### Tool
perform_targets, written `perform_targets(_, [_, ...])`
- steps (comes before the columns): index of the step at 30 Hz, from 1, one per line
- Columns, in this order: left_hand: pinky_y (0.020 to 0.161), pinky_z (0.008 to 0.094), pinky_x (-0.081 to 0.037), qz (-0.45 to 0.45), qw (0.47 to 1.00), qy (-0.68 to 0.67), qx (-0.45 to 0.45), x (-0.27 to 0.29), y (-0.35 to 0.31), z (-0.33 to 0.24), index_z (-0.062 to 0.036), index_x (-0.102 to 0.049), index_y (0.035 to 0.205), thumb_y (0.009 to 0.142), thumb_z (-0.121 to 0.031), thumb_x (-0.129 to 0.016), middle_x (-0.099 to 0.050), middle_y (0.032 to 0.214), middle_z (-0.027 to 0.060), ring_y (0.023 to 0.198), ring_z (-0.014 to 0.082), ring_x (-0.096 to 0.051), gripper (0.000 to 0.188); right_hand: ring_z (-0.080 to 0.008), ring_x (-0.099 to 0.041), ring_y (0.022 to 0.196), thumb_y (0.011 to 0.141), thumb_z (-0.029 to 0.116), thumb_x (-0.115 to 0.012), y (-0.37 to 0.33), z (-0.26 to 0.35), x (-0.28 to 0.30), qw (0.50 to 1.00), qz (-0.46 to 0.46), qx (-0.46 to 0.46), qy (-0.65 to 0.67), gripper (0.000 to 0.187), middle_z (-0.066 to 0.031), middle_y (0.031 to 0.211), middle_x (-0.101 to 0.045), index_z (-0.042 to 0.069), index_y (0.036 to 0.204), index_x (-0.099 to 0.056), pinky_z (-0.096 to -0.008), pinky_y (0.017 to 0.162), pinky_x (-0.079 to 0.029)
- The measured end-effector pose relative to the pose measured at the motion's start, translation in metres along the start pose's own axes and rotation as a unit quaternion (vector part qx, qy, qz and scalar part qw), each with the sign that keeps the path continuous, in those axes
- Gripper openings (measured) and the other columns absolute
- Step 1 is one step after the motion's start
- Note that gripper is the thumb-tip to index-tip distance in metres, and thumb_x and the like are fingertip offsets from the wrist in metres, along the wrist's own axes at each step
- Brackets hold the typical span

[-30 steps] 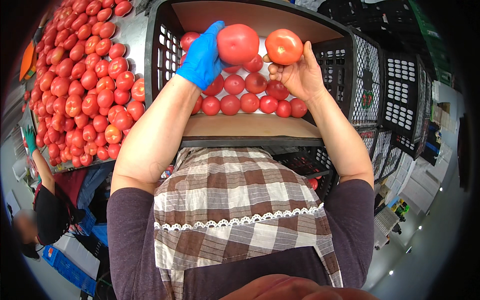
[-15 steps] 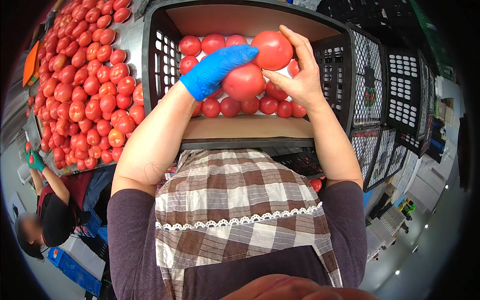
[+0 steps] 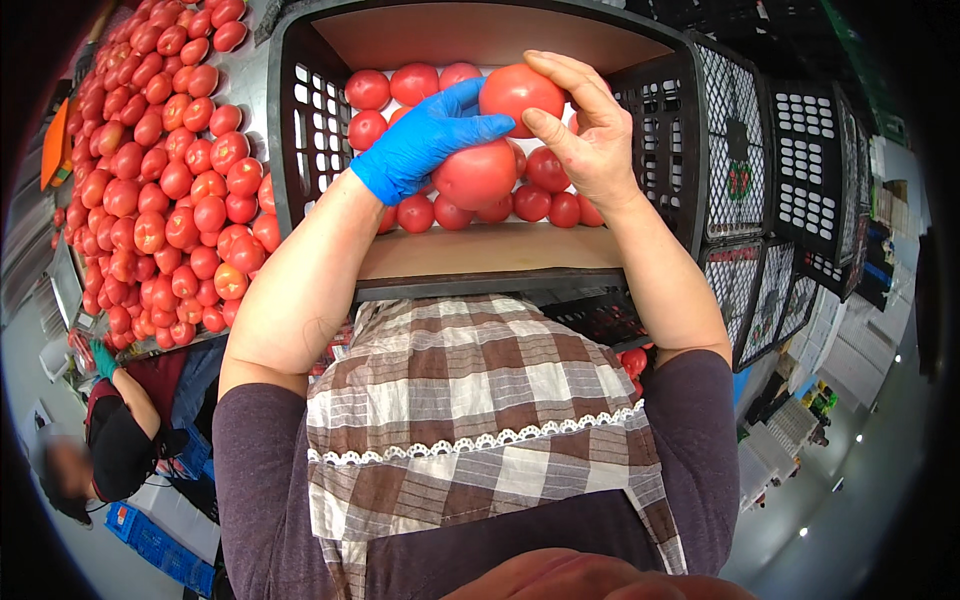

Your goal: The person picks tomatoes from a large pile on a metal table and places them into a cardboard box. They handle the tomatoes one by one, arranging them in rows inside the box. The person wears blue gloves and a checkered apron.

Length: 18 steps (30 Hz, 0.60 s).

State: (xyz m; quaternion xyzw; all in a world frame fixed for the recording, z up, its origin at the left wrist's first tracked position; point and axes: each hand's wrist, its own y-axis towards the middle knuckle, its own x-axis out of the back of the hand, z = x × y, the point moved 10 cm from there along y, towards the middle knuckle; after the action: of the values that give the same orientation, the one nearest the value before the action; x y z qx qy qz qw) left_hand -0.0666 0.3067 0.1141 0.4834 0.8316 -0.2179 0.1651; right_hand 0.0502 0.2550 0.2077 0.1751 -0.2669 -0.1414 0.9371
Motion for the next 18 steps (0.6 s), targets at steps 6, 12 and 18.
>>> perform_targets(6, [0.101, 0.034, -0.052, 0.002, 0.999, 0.037, -0.014, 0.001, 0.002, 0.0, -0.0067, -0.048, 0.147, 0.092, -0.025, -0.075, -0.062, 0.133, 0.0117, 0.119, 0.0195, -0.062, 0.064, -0.0239, -0.061, 0.12, 0.084, 0.011, -0.079, 0.001, -0.001, -0.005, 0.999, 0.002, 0.007, 0.039, 0.04, -0.0112, 0.127, -0.066, 0.004, 0.122, -0.07, -0.0367, 0.105, -0.047])
perform_targets(12, [0.101, 0.0335, -0.053, -0.045, 0.994, 0.092, -0.036, 0.011, 0.003, -0.004, -0.0078, -0.045, 0.15, 0.089, -0.021, -0.079, -0.061, 0.134, 0.0116, 0.117, 0.0193, -0.063, 0.072, -0.0236, -0.061, 0.118, 0.081, 0.01, -0.081, 0.0, -0.005, -0.007, 0.998, -0.019, -0.028, 0.05, 0.045, -0.0101, 0.124, -0.063, 0.004, 0.123, -0.067, -0.0366, 0.104, -0.049])
perform_targets(18, [0.099, 0.0323, -0.053, -0.054, 0.984, 0.165, -0.048, 0.01, 0.001, -0.007, -0.0073, -0.048, 0.149, 0.088, -0.022, -0.08, -0.062, 0.132, 0.0109, 0.115, 0.0184, -0.063, 0.071, -0.0196, -0.063, 0.113, 0.086, 0.01, -0.077, -0.001, -0.014, -0.002, 0.998, -0.023, -0.037, 0.036, 0.031, -0.0095, 0.119, -0.065, 0.002, 0.115, -0.07, -0.0338, 0.1, -0.051])
